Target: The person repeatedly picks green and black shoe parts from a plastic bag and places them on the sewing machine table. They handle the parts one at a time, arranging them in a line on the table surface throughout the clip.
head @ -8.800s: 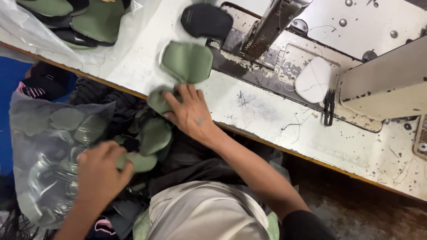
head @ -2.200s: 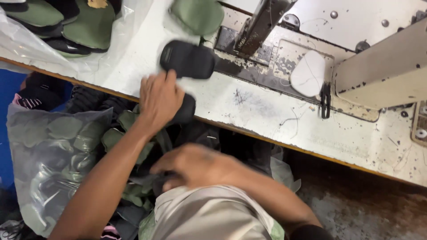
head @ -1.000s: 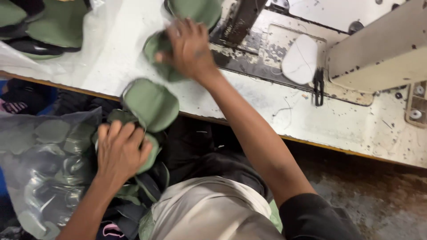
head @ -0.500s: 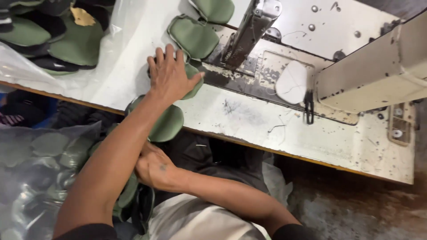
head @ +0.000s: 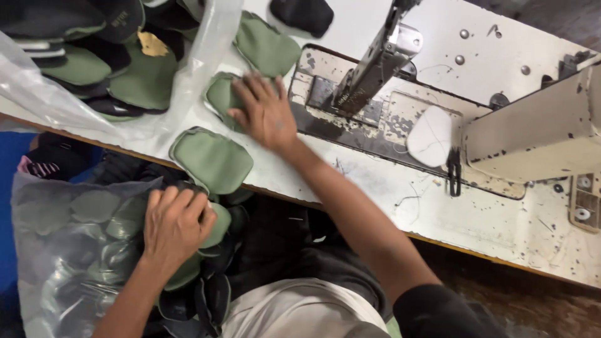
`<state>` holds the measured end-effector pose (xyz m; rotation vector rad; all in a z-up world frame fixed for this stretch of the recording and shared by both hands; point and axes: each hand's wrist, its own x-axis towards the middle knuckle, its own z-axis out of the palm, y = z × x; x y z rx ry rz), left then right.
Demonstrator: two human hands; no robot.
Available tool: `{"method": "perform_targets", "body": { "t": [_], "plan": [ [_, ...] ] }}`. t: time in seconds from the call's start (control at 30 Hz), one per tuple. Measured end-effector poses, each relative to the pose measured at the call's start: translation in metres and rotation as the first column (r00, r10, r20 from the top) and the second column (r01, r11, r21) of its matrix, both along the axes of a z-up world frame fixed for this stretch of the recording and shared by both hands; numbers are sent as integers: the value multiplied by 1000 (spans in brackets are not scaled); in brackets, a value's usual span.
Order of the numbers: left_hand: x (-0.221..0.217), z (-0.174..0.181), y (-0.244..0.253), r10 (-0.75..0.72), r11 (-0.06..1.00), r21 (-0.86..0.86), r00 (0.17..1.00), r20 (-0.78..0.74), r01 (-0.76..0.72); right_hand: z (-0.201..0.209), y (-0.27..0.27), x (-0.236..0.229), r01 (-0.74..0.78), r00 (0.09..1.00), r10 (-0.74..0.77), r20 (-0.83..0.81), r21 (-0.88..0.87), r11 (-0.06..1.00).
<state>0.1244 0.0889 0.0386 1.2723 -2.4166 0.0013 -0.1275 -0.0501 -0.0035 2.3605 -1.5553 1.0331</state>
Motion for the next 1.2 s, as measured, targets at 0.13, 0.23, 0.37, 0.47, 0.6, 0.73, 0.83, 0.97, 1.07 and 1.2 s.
{"method": "perform_targets", "body": {
  "t": [0.13,0.23,0.37,0.47,0.6,0.73,0.83,0.97,1.07,1.2],
  "plan": [
    [-21,42,-13,-55,966,-259,986,-160,12,29,60,42,34,992,-83,96,429,903],
    [-79,46,-67,-186,975,-168,952,-243,148,34,109,64,-457,538,-116,835,404,793],
    [-168,-6,-151,-91,940,-337,988,-122,45,-19,166,89,-243,945,181,273,214,946],
    [-191,-36,-156,-5,939,-343,992,-127,-39,-7,182,75,-299,946,254,200,242,923],
    [-145,-23,-112,8,999,54,980,-201,3,59,165,26,-543,811,545,212,618,569],
    [-72,-21,-48,-61,997,-55,969,-241,49,101,84,-43,-706,708,481,518,515,485],
    [-37,-22,-9,-29,998,53,986,-163,38,56,2,-39,-290,939,155,307,465,837],
    [-18,13,-5,19,1000,24,999,-45,-18,17,8,1,107,926,-207,-316,-307,946],
    [-34,35,-29,115,976,-181,992,-48,-122,7,58,31,75,996,-82,43,150,986],
    [-116,27,-113,-94,961,-273,981,-171,45,-67,117,89,-233,909,70,411,361,903]
  ]
}}
